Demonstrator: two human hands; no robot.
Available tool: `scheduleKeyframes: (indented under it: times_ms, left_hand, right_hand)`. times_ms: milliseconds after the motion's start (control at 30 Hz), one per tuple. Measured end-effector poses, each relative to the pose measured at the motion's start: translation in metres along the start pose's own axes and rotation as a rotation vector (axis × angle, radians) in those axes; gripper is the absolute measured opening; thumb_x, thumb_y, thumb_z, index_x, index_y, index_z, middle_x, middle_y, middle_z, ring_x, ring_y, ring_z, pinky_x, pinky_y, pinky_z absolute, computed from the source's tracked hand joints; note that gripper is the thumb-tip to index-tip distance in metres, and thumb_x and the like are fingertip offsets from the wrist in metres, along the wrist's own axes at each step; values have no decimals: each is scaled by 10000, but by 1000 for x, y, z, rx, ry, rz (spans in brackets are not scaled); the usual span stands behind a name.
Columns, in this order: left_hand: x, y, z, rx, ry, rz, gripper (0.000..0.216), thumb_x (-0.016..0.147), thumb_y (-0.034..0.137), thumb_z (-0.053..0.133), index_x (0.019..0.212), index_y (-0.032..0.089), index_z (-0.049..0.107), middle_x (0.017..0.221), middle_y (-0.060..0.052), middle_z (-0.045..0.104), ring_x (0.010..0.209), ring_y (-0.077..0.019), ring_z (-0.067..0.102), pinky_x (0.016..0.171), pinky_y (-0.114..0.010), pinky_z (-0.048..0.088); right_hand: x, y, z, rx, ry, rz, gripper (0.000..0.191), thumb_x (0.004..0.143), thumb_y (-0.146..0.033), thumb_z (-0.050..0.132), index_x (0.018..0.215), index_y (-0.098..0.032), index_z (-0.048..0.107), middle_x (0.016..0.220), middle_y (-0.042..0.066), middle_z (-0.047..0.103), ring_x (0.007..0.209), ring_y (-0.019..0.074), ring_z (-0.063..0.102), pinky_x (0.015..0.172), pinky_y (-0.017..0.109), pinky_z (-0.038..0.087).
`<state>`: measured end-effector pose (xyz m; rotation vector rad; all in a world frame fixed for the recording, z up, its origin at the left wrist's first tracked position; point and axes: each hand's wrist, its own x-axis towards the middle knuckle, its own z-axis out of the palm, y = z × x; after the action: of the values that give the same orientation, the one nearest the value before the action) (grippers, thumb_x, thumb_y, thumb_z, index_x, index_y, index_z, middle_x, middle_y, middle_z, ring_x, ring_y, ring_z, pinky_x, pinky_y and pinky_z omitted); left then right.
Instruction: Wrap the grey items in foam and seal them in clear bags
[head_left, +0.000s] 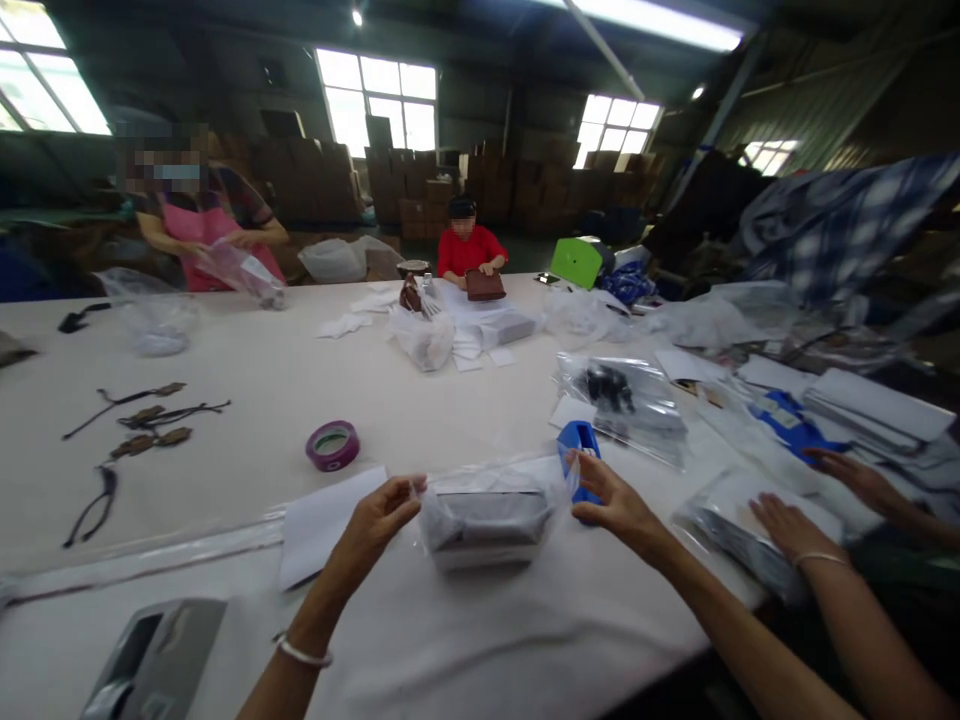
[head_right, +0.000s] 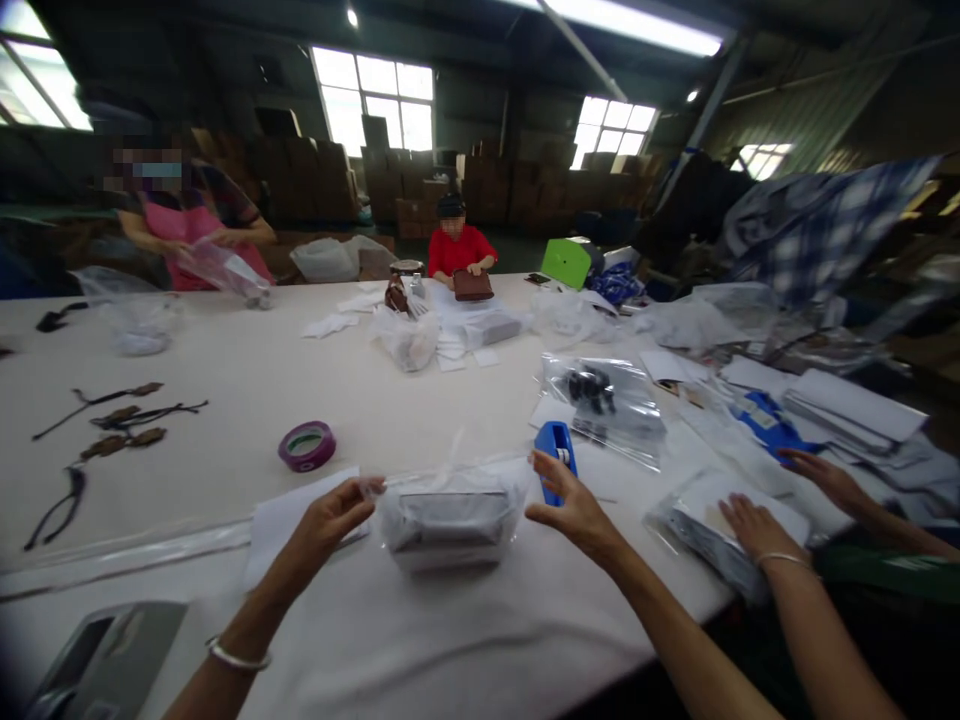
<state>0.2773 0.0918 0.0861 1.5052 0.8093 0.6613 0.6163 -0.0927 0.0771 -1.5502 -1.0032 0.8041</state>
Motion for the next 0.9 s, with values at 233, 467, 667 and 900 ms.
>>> scheduleKeyframes:
  times_ms: [233,467,667,900]
  left_hand:
    - [6,-6,6,-35,377,66,359,702,512,730,730,182,590,665,40,566,673,-128,513,664,-237,423]
    - [5,-29,0,-92,430,21,433,676,566,738,782,183,565,647,45,537,651,-125,504,662,-249,420]
    - [-5,-44,-1,-65,246,43,783,423,631,798,1044,179,646,1037,-111,705,964,-282,641,826,-383,516]
    - [9,-53,29,144,201,33,156,663,313,633,757,194,599,835,-32,667,851,-221,610,841,-358,466]
  right_hand:
    - [4,-36,12,6,268,-18,461,760,-614,693,871,-167,706,931,87,738,926,259,651,916,405,491]
    - [14,-22,12,58,139,42,546,737,-662,684,938,-154,685,1006,145,728,987,288,662,954,444,498]
    - [12,46,8,87,57,8,899,473,-689,817,1230,-235,648,1393,189,539,1301,385,486,1013,435,490]
    - [27,53,48,-100,83,45,418,609,-590,705,861,-269,796,1162,56,713,1165,362,611,969,383,533]
